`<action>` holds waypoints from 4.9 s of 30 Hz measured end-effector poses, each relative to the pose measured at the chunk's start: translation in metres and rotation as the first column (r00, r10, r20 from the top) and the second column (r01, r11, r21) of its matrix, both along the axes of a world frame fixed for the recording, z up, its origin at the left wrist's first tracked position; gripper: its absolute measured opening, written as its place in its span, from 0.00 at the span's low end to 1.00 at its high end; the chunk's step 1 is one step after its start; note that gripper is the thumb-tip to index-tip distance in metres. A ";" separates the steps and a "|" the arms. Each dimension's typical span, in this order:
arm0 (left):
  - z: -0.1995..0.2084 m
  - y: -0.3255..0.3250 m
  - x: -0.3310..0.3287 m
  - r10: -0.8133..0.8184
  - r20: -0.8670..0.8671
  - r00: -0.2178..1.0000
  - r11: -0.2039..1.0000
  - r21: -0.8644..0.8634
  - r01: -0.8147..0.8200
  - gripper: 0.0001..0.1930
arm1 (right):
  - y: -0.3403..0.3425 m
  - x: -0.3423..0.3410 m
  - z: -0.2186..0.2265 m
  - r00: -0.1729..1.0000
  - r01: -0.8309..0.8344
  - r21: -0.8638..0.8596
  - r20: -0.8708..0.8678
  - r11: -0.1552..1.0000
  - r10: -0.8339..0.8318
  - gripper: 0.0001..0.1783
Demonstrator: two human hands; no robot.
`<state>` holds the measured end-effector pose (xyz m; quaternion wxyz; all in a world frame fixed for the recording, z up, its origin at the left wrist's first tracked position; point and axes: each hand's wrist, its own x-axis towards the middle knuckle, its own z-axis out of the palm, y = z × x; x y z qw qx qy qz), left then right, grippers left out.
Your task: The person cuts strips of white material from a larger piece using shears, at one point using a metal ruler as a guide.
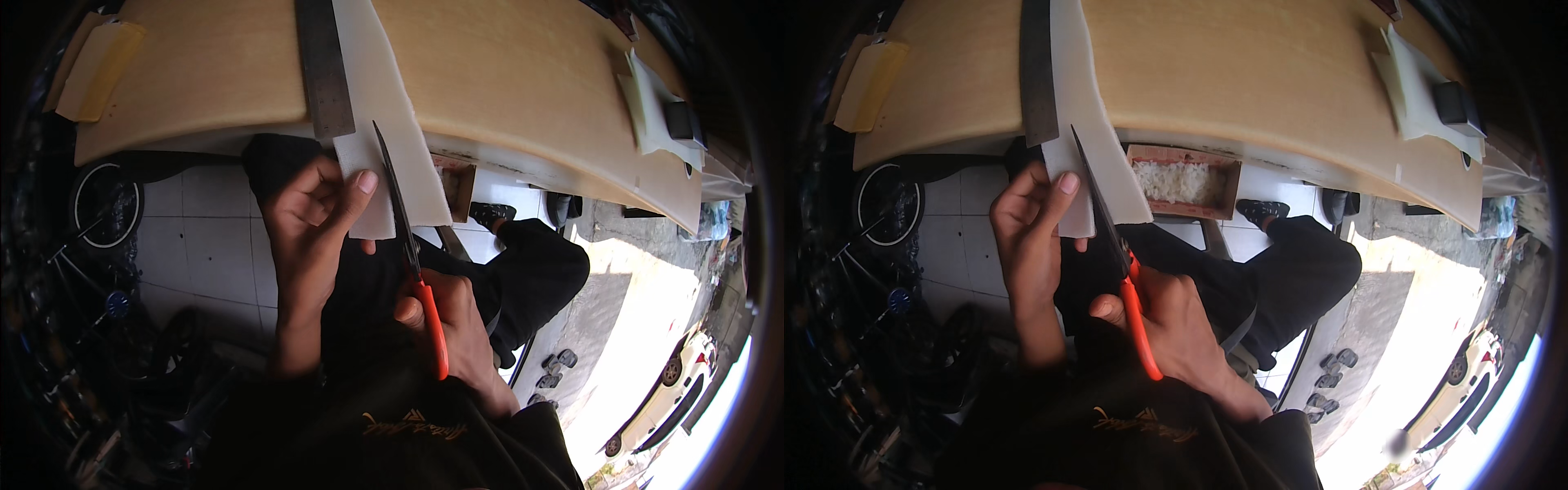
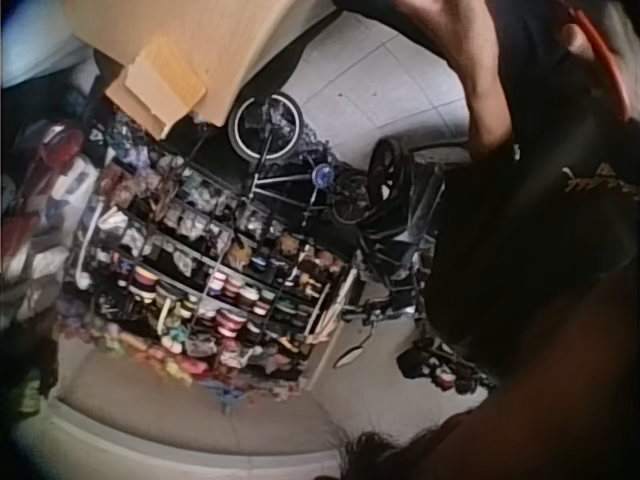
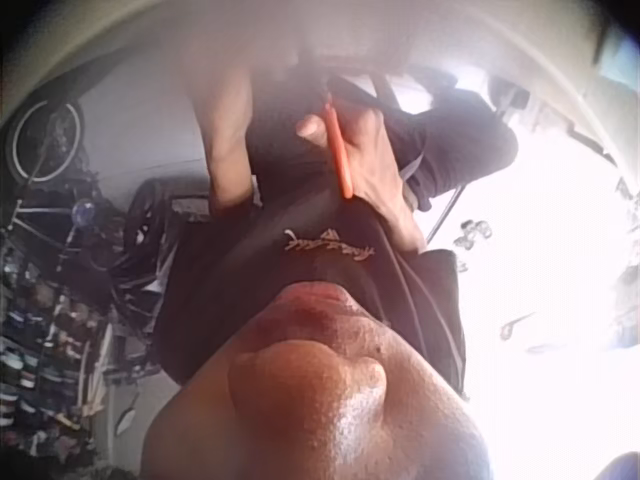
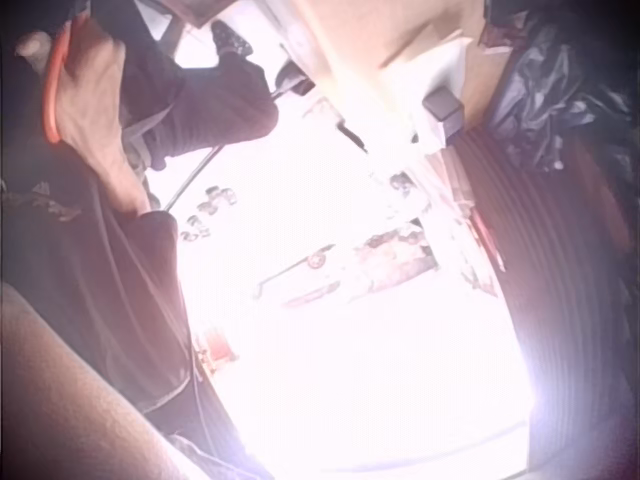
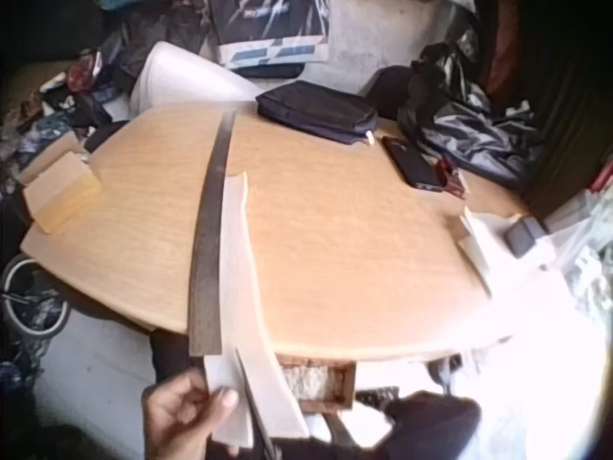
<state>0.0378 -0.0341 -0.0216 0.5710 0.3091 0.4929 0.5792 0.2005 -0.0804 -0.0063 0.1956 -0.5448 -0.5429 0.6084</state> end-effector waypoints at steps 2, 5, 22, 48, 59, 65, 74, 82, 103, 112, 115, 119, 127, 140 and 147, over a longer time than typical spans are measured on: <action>-0.003 -0.002 -0.001 -0.006 -0.004 1.000 1.000 -0.006 0.006 0.09 | 0.001 -0.001 0.001 1.000 0.018 0.002 0.015 1.000 -0.018 0.38; -0.001 -0.001 0.000 0.041 -0.025 0.999 0.998 -0.043 -0.043 0.11 | 0.000 0.001 0.000 0.999 0.011 -0.014 0.052 1.000 -0.010 0.36; -0.004 0.018 -0.005 0.157 -0.093 0.983 0.987 0.052 -0.153 0.09 | -0.005 0.005 -0.005 0.999 -0.049 -0.017 -0.009 0.999 0.049 0.42; 0.004 0.006 -0.001 0.056 -0.008 0.998 0.997 -0.044 -0.057 0.10 | 0.001 0.009 0.006 0.993 -0.061 0.006 0.106 0.998 0.060 0.40; 0.002 0.007 -0.005 0.044 -0.068 0.997 0.998 -0.043 -0.047 0.10 | 0.002 0.008 0.007 0.999 -0.037 0.027 -0.026 0.999 0.038 0.36; 0.003 -0.001 -0.001 0.009 -0.039 0.999 0.999 -0.037 -0.010 0.11 | 0.000 0.010 0.005 0.995 -0.093 -0.052 0.042 0.994 0.095 0.43; 0.000 0.002 -0.001 0.055 -0.057 0.997 0.997 -0.051 -0.058 0.11 | 0.003 0.012 0.021 0.977 -0.115 -0.262 0.146 0.958 0.157 0.43; 0.001 -0.002 -0.003 -0.033 -0.016 0.999 0.999 -0.020 0.033 0.11 | 0.008 0.009 0.020 0.998 0.050 -0.051 -0.030 0.997 -0.052 0.43; 0.001 0.001 -0.001 0.026 -0.012 1.000 1.000 -0.012 -0.027 0.10 | 0.013 0.007 0.008 0.995 -0.088 -0.004 0.047 0.996 0.088 0.45; -0.001 -0.001 -0.001 0.017 -0.040 0.999 1.000 -0.026 -0.018 0.11 | 0.006 -0.001 0.006 0.999 -0.042 0.085 0.003 0.996 0.042 0.21; 0.003 0.001 0.000 0.081 0.009 0.997 0.997 -0.008 -0.081 0.12 | 0.007 0.000 0.011 1.000 -0.028 -0.019 0.003 0.999 0.028 0.23; -0.004 0.006 0.000 0.100 -0.051 0.994 0.995 0.010 -0.100 0.10 | 0.002 0.003 0.005 0.995 -0.070 0.019 0.079 0.997 0.069 0.34; -0.003 -0.005 0.003 0.017 -0.033 0.999 1.000 0.012 -0.017 0.09 | 0.007 0.002 0.008 1.000 -0.021 0.112 0.011 0.993 0.020 0.33; -0.004 0.005 0.002 0.039 -0.063 0.997 0.999 0.017 -0.038 0.08 | 0.006 0.009 0.014 0.994 -0.086 -0.059 0.056 0.995 0.090 0.35; -0.003 -0.001 0.002 -0.005 -0.062 0.998 1.000 0.009 0.005 0.08 | 0.010 0.006 0.010 0.993 -0.087 0.032 0.077 0.996 0.084 0.36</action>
